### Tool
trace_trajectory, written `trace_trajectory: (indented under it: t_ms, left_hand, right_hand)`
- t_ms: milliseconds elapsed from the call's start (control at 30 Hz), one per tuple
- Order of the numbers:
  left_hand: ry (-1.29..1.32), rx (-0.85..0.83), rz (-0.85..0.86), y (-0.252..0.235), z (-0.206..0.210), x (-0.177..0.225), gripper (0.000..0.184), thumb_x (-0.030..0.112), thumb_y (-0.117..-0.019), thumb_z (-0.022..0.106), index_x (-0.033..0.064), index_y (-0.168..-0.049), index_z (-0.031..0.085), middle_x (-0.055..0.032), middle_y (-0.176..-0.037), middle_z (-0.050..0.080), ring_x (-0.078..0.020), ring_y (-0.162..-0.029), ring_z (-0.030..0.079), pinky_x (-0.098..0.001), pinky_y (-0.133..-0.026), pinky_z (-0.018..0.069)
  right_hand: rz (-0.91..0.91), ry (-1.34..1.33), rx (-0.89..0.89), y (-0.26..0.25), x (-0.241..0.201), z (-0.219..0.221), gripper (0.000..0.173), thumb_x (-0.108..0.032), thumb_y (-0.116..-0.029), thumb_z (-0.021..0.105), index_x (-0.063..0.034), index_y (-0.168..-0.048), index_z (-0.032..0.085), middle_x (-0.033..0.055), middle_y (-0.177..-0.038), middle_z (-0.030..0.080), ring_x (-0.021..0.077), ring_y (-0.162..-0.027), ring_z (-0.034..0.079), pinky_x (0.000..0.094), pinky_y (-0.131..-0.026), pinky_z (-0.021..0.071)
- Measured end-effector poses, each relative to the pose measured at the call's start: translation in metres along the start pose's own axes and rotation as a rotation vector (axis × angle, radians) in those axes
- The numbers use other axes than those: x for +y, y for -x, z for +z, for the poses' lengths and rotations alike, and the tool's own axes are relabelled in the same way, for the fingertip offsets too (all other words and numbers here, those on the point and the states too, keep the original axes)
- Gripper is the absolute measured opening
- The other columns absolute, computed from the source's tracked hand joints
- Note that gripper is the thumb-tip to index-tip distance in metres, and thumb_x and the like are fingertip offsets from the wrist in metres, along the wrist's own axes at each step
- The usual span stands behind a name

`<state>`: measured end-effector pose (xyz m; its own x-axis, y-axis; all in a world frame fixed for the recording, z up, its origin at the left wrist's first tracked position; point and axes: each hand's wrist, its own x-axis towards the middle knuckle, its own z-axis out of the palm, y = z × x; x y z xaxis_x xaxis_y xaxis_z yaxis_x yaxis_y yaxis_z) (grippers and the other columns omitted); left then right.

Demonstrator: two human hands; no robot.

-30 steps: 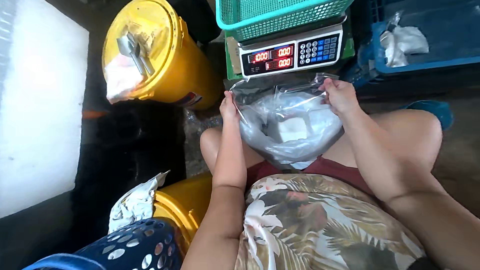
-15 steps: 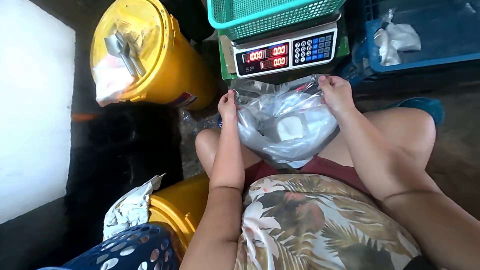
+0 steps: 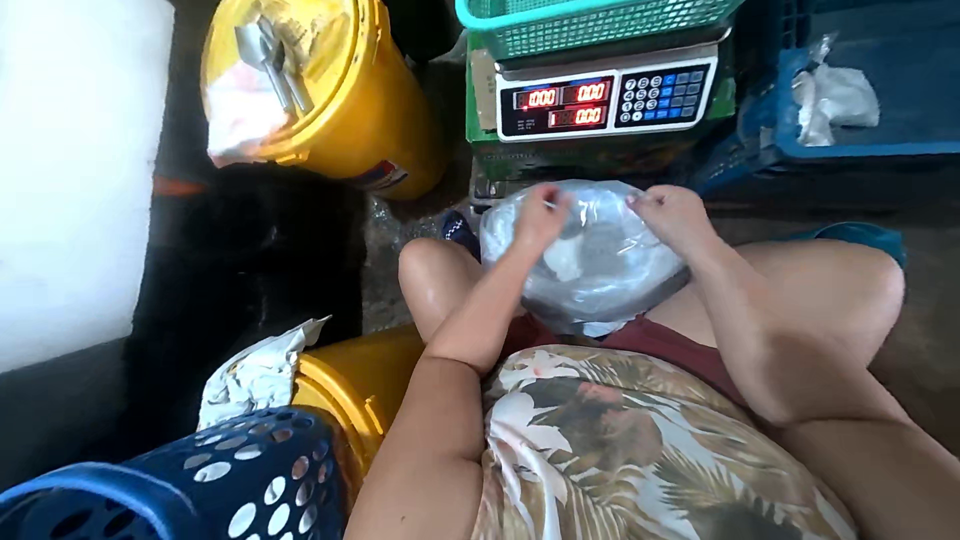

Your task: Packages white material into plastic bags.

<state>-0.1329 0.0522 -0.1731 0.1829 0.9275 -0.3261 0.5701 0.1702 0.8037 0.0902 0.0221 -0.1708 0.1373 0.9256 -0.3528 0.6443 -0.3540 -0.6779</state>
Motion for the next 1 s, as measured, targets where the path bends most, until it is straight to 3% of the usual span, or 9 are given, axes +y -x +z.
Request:
trace_trajectory:
  t_ms: [133,233,300,367,500,633,800,900,1000]
  left_hand:
    - [0.353,-0.531,-0.185,0.03,0.063,0.017,0.056,0.022,-0.1028,0.065,-0.0089,-0.143,0.041,-0.0271,-0.12,0.063,-0.0305,-0.097,0.068,-0.046,-0.082,0.0586]
    - [0.546,-0.491,-0.341,0.033,0.073,0.011,0.047,0.024,-0.1055,0.06,-0.0069,-0.137,0.044,-0.0208,-0.113,0.065,-0.0194,-0.085,0.067,-0.0361,-0.075,0.0578]
    - [0.576,-0.445,-0.335,0.029,0.072,0.005,0.035,0.022,-0.1056,0.06,-0.0064,-0.124,0.053,-0.0149,-0.1,0.065,-0.0147,-0.077,0.064,-0.0326,-0.07,0.0569]
    - [0.505,-0.422,-0.25,0.023,0.071,-0.001,0.027,0.018,-0.105,0.061,-0.0081,-0.114,0.059,-0.0147,-0.095,0.065,-0.0161,-0.077,0.063,-0.0336,-0.071,0.0561]
    - [0.092,-0.259,-0.118,0.003,0.057,-0.011,0.03,0.019,-0.1068,0.053,-0.0085,-0.109,0.066,-0.0225,-0.098,0.07,-0.0315,-0.092,0.069,-0.0511,-0.086,0.0551]
    - [-0.245,-0.145,-0.229,-0.027,0.033,-0.023,0.031,0.026,-0.1006,0.062,0.0012,-0.118,0.067,-0.0228,-0.111,0.071,-0.0411,-0.108,0.068,-0.065,-0.09,0.0525]
    - [-0.14,-0.111,-0.261,-0.034,0.038,-0.024,0.032,0.01,-0.0964,0.061,0.0029,-0.127,0.064,-0.0189,-0.115,0.071,-0.0338,-0.106,0.07,-0.055,-0.092,0.0552]
    - [0.053,-0.087,-0.259,-0.038,0.04,-0.026,0.031,0.004,-0.097,0.059,0.0006,-0.127,0.063,-0.0177,-0.112,0.073,-0.0272,-0.099,0.073,-0.0461,-0.089,0.0593]
    - [0.155,-0.145,-0.217,-0.043,0.041,-0.033,0.033,0.0,-0.0991,0.059,-0.0028,-0.132,0.057,-0.0186,-0.114,0.07,-0.0248,-0.096,0.072,-0.0414,-0.086,0.0601]
  right_hand:
    - [0.052,-0.244,-0.152,0.016,-0.003,0.032,0.051,-0.034,-0.1108,0.044,0.0122,-0.098,0.062,0.0243,-0.086,0.059,0.0335,-0.081,0.058,0.0563,-0.079,0.0472]
    - [0.134,-0.545,-0.17,0.014,0.004,0.044,0.054,-0.047,-0.1117,0.023,-0.0091,-0.083,0.049,-0.0028,-0.065,0.042,0.008,-0.057,0.045,0.0293,-0.06,0.0456]
    - [0.189,-0.648,-0.198,0.013,0.0,0.045,0.055,-0.052,-0.1106,0.016,-0.0165,-0.079,0.044,-0.0081,-0.059,0.037,0.0049,-0.052,0.041,0.0249,-0.055,0.0418]
    - [0.186,-0.569,-0.208,0.012,-0.001,0.045,0.055,-0.05,-0.1113,0.021,-0.0113,-0.084,0.05,-0.0056,-0.06,0.039,0.0064,-0.052,0.044,0.0263,-0.053,0.0429]
    - [0.067,-0.339,-0.143,0.0,0.006,0.04,0.034,-0.028,-0.1035,0.06,-0.0037,-0.082,0.048,0.0011,-0.069,0.041,0.0092,-0.056,0.04,0.03,-0.055,0.04]
    - [0.017,-0.038,-0.126,-0.009,0.006,0.025,0.032,-0.015,-0.0956,0.072,0.0127,-0.104,0.06,0.0282,-0.099,0.061,0.0381,-0.088,0.061,0.0586,-0.081,0.0502]
    - [0.111,0.197,-0.149,-0.021,0.026,0.035,0.032,0.004,-0.0852,0.067,0.0047,-0.117,0.065,0.0323,-0.112,0.066,0.0508,-0.11,0.062,0.071,-0.09,0.0476]
    - [0.214,0.182,-0.138,-0.028,0.037,0.037,0.041,-0.002,-0.0881,0.068,-0.0028,-0.129,0.064,0.0305,-0.124,0.064,0.0499,-0.119,0.06,0.0719,-0.096,0.0453]
    - [0.153,0.092,-0.132,-0.033,0.043,0.037,0.028,-0.019,-0.0988,0.066,-0.003,-0.122,0.07,0.0274,-0.116,0.068,0.0462,-0.11,0.064,0.0679,-0.097,0.046]
